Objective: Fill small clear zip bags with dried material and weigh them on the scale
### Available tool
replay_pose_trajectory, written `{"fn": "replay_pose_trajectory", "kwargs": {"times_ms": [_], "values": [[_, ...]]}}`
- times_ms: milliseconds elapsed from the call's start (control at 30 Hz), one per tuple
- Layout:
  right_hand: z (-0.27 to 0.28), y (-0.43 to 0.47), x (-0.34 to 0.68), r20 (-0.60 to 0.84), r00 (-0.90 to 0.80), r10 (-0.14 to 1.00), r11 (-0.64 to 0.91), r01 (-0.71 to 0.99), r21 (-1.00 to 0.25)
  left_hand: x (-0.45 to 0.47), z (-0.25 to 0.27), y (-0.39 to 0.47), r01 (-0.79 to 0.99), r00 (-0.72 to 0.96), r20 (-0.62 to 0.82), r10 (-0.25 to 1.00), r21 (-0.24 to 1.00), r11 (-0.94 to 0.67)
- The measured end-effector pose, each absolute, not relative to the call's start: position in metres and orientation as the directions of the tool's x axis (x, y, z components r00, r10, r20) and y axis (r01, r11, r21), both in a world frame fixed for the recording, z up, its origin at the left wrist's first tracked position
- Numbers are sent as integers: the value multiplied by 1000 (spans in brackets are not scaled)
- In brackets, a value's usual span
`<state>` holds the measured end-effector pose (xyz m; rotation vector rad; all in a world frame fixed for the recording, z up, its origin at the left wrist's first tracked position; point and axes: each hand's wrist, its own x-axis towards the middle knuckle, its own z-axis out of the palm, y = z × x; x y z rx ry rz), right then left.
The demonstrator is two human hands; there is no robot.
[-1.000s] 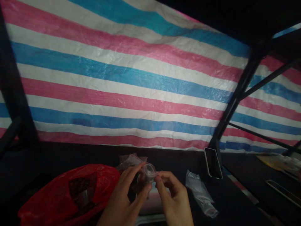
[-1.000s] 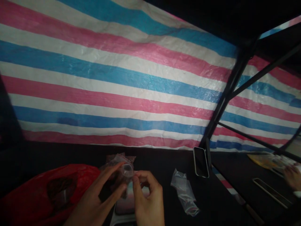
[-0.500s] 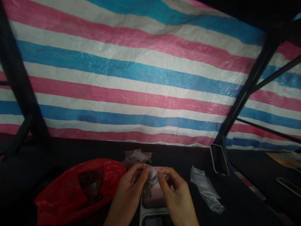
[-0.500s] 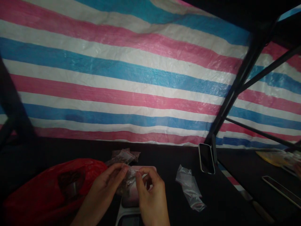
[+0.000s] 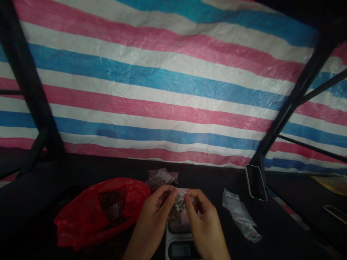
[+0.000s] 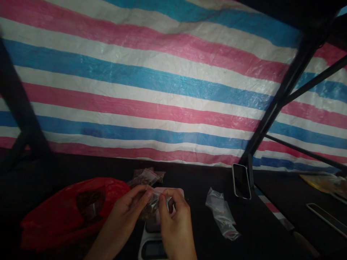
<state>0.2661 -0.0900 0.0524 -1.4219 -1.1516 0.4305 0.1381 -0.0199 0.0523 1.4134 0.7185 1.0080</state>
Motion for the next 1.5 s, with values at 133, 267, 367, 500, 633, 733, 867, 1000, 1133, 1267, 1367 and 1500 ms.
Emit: {"fn": "replay_pose_trajectory", "kwargs": {"times_ms": [133, 267, 367, 500, 633, 733, 867, 1000, 1133, 1267, 1367, 1500], "values": [[54, -90, 265, 373, 414, 830, 210, 387, -898, 139, 49, -19, -136, 466, 157, 871, 985, -104], [55, -90, 266, 413, 395, 821, 230, 434, -871, 140, 51, -21, -171, 479, 156, 864, 982, -83], [55, -90, 266, 440, 409, 800, 236, 459, -856, 141, 53, -25, -163, 487, 166, 858, 982, -97], [57, -90, 264, 466, 426, 776, 269, 445, -854, 140, 55, -28, -158, 454, 182, 872, 980, -122], [61, -92, 272, 435, 389, 812, 252, 439, -862, 137, 56, -27, -109, 473, 177, 863, 984, -141], [57, -90, 290, 326, 441, 836, 128, 422, -898, 135, 54, -24, -124, 443, 175, 879, 983, -134], [39, -82, 318, 216, 473, 854, 6, 406, -914, 126, 55, -17, -113, 327, 200, 924, 979, -172], [23, -75, 334, 272, 540, 796, -38, 494, -869, 110, 58, -10, -70, 277, 185, 943, 983, -172], [20, -79, 348, 372, 647, 665, -66, 548, -834, 100, 59, -6, -55, 234, 176, 956, 984, -167], [23, -93, 363, 379, 726, 573, -111, 527, -842, 95, 61, -3, -71, 196, 168, 966, 985, -157], [24, -103, 368, 362, 775, 519, -143, 496, -857, 91, 62, -1, -49, 177, 158, 971, 987, -152], [24, -107, 367, 354, 819, 452, -150, 461, -875, 87, 63, 2, -39, 152, 171, 973, 985, -167]]}}
